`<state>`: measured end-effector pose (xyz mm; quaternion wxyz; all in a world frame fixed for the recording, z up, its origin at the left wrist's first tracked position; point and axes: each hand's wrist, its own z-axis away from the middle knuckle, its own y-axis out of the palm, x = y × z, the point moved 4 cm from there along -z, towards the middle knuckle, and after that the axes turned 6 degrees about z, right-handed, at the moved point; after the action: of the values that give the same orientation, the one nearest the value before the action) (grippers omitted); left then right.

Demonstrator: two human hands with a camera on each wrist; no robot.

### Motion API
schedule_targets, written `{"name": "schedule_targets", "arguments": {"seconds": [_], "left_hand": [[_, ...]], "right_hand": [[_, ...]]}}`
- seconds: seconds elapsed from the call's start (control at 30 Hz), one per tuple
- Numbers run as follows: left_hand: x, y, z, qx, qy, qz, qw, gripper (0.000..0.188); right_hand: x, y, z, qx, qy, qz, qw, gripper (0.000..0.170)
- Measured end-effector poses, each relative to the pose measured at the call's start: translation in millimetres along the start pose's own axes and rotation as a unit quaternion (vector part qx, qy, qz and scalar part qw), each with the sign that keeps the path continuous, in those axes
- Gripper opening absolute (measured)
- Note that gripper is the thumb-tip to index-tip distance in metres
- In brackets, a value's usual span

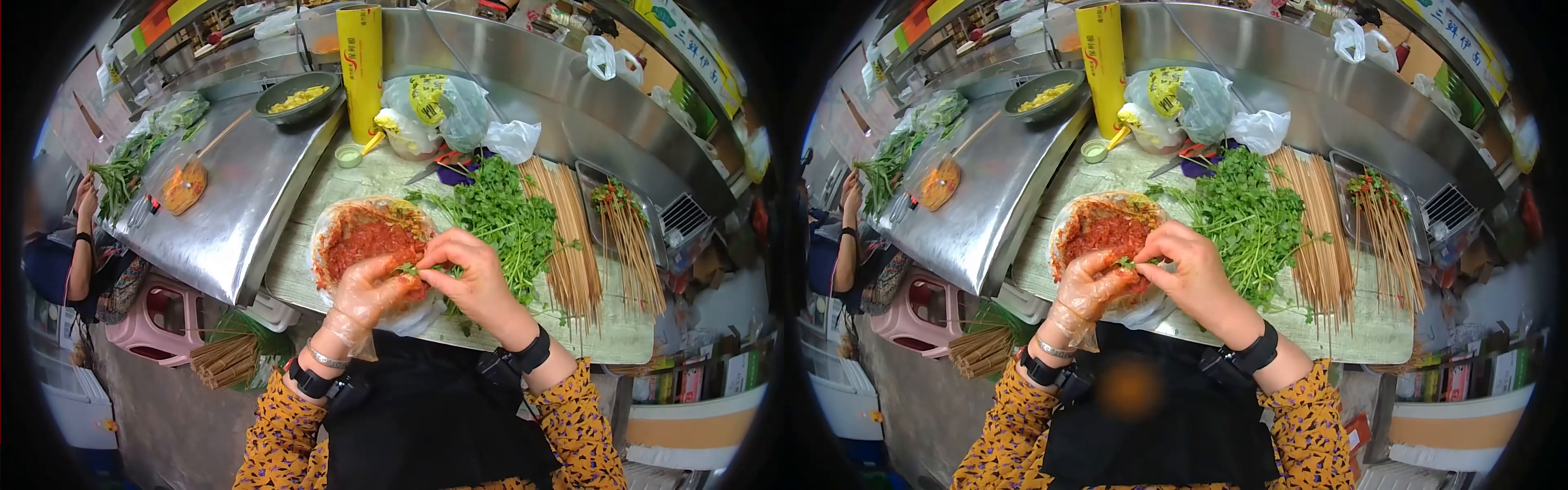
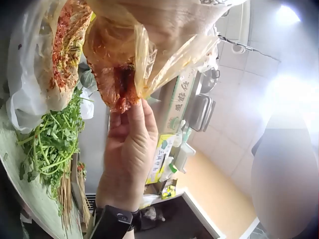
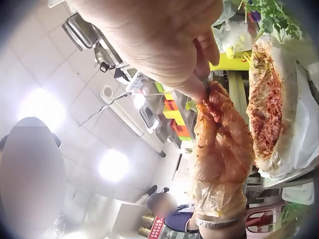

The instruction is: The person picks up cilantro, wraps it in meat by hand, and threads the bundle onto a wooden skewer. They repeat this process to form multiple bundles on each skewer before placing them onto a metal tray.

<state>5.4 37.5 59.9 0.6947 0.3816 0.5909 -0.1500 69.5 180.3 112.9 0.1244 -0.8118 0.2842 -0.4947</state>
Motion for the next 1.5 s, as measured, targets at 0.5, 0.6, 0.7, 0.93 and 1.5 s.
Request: {"name": "schedule_targets", "arguments": {"seconds": [0.5,0.6,0.7,0.93,1.5], "left_hand": [[27,-21,-22,-0.134,0.106,-0.107,0.980,0.021],[25,-21,-20,-0.142,0.136,-0.143,0.970,0.020],[29,-23,-21,-0.155,0.139,-0.121,0.971,0.020],[29,-24,-24,-0.152,0.160,-0.175,0.960,0.020],[31,-26,-25,-0.154,0.147,-0.167,0.963,0.020]], "right_hand": [[-160,-190,60,-0.221,0.271,0.204,0.914,0.017],[-219,-221,80,-0.065,0.366,0.504,0.780,0.026],[-179,-204,72,-0.107,0.423,0.506,0.744,0.033],[-175,-150,73,-0.053,0.357,0.467,0.807,0.026],[-196,-176,61,-0.131,0.323,0.476,0.807,0.023]]}}
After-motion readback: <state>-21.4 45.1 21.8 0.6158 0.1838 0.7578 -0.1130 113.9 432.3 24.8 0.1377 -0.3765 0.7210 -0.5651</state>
